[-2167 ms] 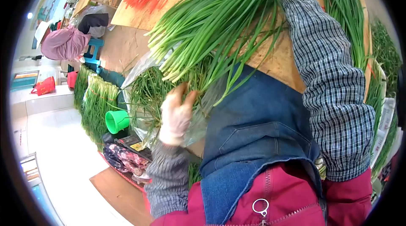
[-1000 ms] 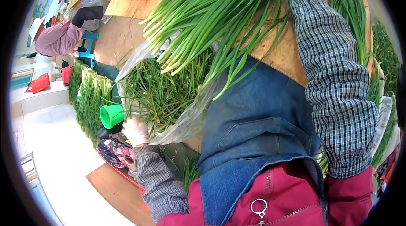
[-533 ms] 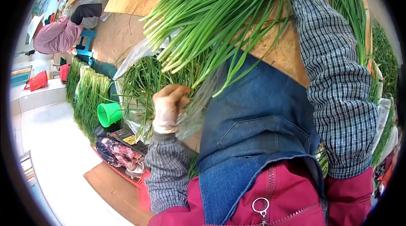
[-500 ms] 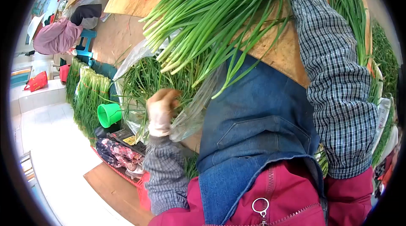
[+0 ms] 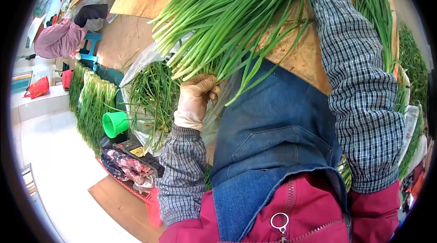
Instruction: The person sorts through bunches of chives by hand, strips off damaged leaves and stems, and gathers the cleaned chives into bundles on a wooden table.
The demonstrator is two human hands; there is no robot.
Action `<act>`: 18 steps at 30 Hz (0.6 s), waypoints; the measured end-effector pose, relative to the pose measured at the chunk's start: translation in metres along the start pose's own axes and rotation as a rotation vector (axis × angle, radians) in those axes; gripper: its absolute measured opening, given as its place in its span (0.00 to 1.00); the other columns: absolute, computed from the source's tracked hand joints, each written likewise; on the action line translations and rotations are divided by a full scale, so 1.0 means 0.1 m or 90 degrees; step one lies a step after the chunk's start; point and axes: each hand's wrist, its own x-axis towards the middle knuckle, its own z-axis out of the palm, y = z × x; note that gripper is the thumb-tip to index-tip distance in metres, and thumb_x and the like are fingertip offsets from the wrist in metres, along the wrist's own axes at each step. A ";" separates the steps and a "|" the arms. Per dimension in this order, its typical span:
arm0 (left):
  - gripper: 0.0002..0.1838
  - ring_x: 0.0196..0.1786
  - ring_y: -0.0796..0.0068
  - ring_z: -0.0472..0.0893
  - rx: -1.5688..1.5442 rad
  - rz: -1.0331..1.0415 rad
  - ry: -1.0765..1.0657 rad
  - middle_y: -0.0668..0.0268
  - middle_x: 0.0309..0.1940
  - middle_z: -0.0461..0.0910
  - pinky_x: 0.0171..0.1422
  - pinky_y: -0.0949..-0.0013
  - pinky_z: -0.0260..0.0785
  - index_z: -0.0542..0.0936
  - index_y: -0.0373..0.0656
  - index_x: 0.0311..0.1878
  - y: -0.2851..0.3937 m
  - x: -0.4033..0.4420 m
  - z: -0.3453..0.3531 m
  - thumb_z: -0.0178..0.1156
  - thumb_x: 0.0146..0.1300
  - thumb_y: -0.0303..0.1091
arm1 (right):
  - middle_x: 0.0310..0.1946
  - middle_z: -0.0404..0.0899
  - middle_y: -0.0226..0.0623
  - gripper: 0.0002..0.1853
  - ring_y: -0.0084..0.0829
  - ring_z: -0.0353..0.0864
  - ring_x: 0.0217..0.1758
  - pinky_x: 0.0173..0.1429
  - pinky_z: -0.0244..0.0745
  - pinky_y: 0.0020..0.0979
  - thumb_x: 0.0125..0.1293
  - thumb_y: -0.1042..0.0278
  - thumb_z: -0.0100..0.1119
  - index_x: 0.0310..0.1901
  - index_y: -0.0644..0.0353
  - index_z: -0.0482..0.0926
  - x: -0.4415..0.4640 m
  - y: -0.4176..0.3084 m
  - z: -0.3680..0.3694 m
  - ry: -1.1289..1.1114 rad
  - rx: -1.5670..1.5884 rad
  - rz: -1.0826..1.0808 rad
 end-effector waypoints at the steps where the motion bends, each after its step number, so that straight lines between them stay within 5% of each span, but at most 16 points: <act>1: 0.11 0.21 0.77 0.72 0.008 0.013 0.010 0.60 0.23 0.76 0.28 0.75 0.67 0.75 0.27 0.37 -0.01 -0.01 0.01 0.54 0.59 0.29 | 0.31 0.80 0.44 0.13 0.42 0.79 0.39 0.40 0.74 0.37 0.61 0.70 0.41 0.34 0.61 0.79 -0.02 -0.01 -0.02 0.012 -0.030 -0.034; 6: 0.10 0.16 0.76 0.70 0.243 0.077 0.205 0.61 0.19 0.75 0.23 0.75 0.66 0.76 0.29 0.36 0.07 -0.23 0.00 0.53 0.59 0.29 | 0.30 0.80 0.43 0.11 0.40 0.80 0.36 0.39 0.74 0.35 0.59 0.70 0.45 0.32 0.60 0.80 -0.12 -0.08 -0.17 0.026 -0.100 -0.129; 9: 0.10 0.14 0.77 0.69 0.385 0.132 0.299 0.64 0.17 0.74 0.18 0.76 0.63 0.76 0.32 0.37 0.01 -0.41 -0.54 0.52 0.59 0.29 | 0.29 0.80 0.45 0.09 0.39 0.80 0.35 0.38 0.75 0.34 0.57 0.70 0.49 0.30 0.58 0.80 0.03 -0.04 -0.08 -0.064 0.233 0.084; 12: 0.09 0.11 0.81 0.66 0.263 0.070 0.395 0.67 0.14 0.71 0.12 0.76 0.59 0.77 0.33 0.33 -0.01 -0.67 -1.07 0.52 0.59 0.30 | 0.28 0.80 0.46 0.09 0.40 0.80 0.35 0.39 0.74 0.33 0.57 0.68 0.50 0.30 0.59 0.81 -0.27 -0.14 -0.29 0.081 -0.100 -0.155; 15: 0.08 0.10 0.82 0.61 0.069 0.105 0.401 0.70 0.12 0.66 0.10 0.77 0.55 0.74 0.34 0.34 -0.03 -0.85 -1.23 0.51 0.62 0.30 | 0.28 0.80 0.46 0.09 0.41 0.80 0.35 0.40 0.74 0.34 0.57 0.68 0.50 0.32 0.59 0.81 -0.33 -0.21 -0.47 0.001 -0.157 -0.193; 18: 0.08 0.10 0.83 0.60 0.037 0.124 0.397 0.70 0.12 0.66 0.11 0.78 0.54 0.74 0.34 0.33 -0.03 -0.90 -1.21 0.52 0.62 0.31 | 0.28 0.80 0.44 0.07 0.40 0.81 0.36 0.41 0.75 0.35 0.54 0.70 0.53 0.32 0.58 0.81 -0.07 -0.05 -0.18 -0.005 0.022 -0.143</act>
